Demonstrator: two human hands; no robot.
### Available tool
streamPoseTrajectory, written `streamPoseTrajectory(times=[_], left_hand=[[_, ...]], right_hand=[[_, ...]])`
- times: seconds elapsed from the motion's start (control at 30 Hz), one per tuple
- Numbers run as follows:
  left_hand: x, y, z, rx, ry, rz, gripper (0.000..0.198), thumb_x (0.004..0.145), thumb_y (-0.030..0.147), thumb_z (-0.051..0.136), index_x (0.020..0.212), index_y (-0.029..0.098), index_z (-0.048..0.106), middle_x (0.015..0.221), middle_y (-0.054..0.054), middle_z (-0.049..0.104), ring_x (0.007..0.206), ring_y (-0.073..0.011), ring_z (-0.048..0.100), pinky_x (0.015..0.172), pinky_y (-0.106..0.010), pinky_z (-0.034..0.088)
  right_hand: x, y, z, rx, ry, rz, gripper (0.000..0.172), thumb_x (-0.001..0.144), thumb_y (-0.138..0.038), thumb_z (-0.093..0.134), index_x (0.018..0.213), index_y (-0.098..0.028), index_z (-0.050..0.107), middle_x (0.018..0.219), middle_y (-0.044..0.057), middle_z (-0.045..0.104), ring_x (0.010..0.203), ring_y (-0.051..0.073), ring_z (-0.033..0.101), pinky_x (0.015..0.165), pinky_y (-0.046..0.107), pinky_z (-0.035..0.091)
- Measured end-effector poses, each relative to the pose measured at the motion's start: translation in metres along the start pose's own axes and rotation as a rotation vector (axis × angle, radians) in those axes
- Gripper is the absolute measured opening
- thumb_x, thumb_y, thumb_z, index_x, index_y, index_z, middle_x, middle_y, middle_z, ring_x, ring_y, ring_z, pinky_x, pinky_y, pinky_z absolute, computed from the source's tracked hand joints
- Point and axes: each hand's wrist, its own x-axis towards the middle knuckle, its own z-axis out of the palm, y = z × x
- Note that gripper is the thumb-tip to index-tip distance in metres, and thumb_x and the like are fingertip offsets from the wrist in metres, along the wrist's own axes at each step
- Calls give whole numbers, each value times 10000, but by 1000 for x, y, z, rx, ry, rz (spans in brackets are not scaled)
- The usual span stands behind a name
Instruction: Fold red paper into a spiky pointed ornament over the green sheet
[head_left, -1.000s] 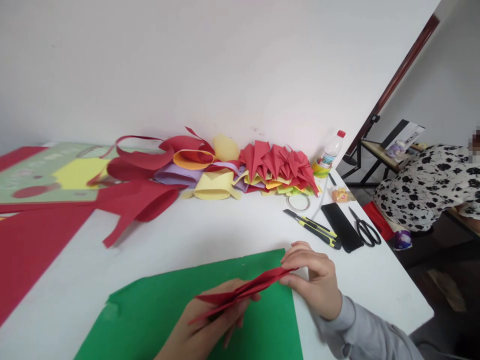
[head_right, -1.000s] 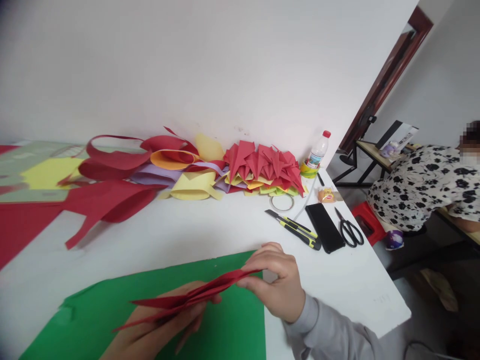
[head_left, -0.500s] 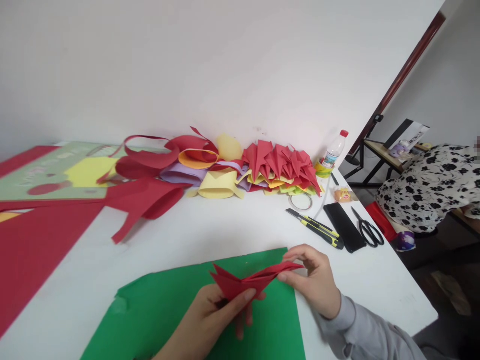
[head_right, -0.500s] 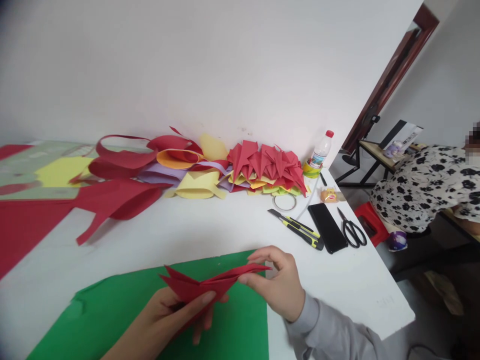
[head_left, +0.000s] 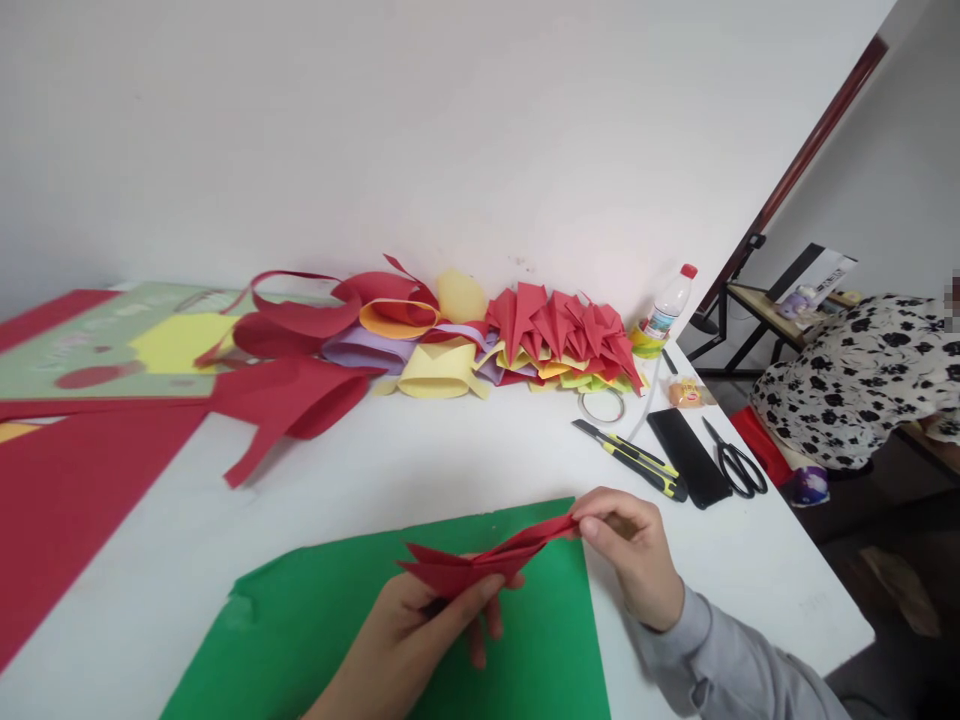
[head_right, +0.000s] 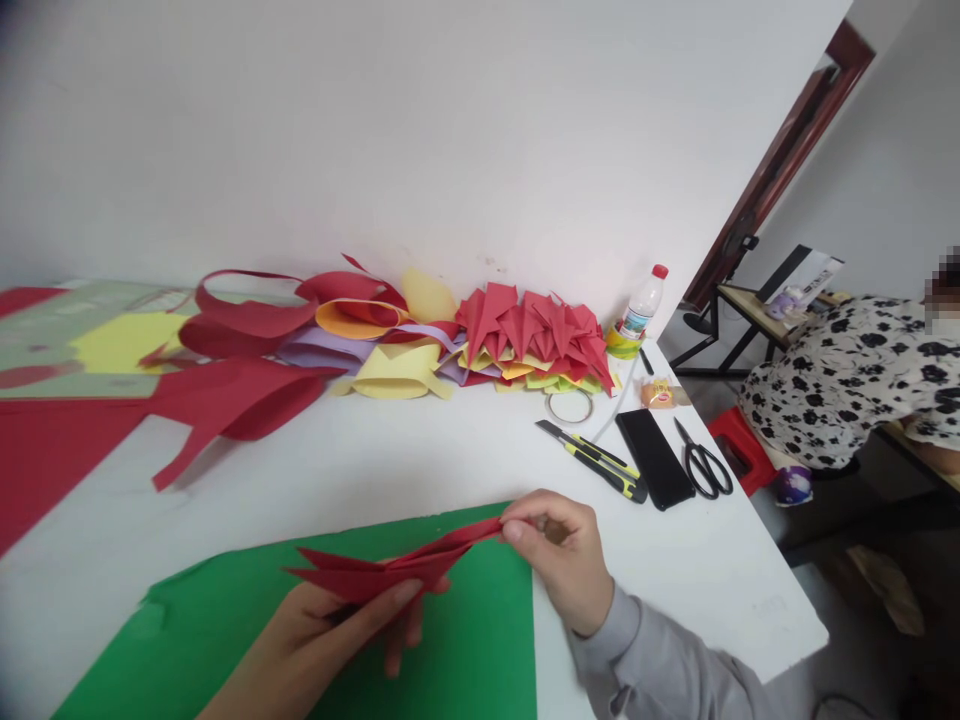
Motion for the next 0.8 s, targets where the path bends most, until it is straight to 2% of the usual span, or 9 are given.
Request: streamPoseTrajectory(times=[0.13,0.23,0.43,0.6,0.67,0.8], left_hand=[[2,-6,1,-152,-28,-110,342,721,510,721,656,175,742,500,-3,667,432,-127,558,451,-219,428],[2,-8,4,-300,-31,-224,374,676,527,766,672,155,730,482,4,649,421,-107,536,417,-195,414],[-2,-5,5,-486,-40,-462,413,596,523,831,681,140,703,450,22,607,369,-56,472,364,-130,402],[-3,0,3,-555,32,-700,247,724,364,792,714,145,679,522,7,642,378,-67,544,367,-123,467],[-3,3,4,-548,45,-729,216,748,339,775,731,150,671,546,1,661,370,-75,564,369,-130,487],[-4,7,6,-528,10,-728,244,732,364,784,736,156,657,599,-15,706,361,-82,583,370,-138,503]], right_hand=[[0,-1,2,-31,12,30,137,771,-331,761,770,-199,727,695,18,687,642,149,599,610,266,472],[-2,-1,3,-24,-14,45,179,804,-380,725,804,-201,731,698,26,698,654,164,627,625,281,495],[-1,2,0,55,-66,58,460,928,-550,485,938,-171,745,780,82,727,717,202,664,705,341,523],[6,8,-2,215,-19,173,310,872,-465,626,1024,-214,724,717,18,697,618,151,646,639,285,530],[8,9,-1,223,-24,209,259,809,-403,716,992,-220,731,729,4,701,598,129,639,630,262,536],[6,11,1,156,-92,200,305,694,-326,817,967,-216,735,781,9,717,613,134,653,625,264,558]])
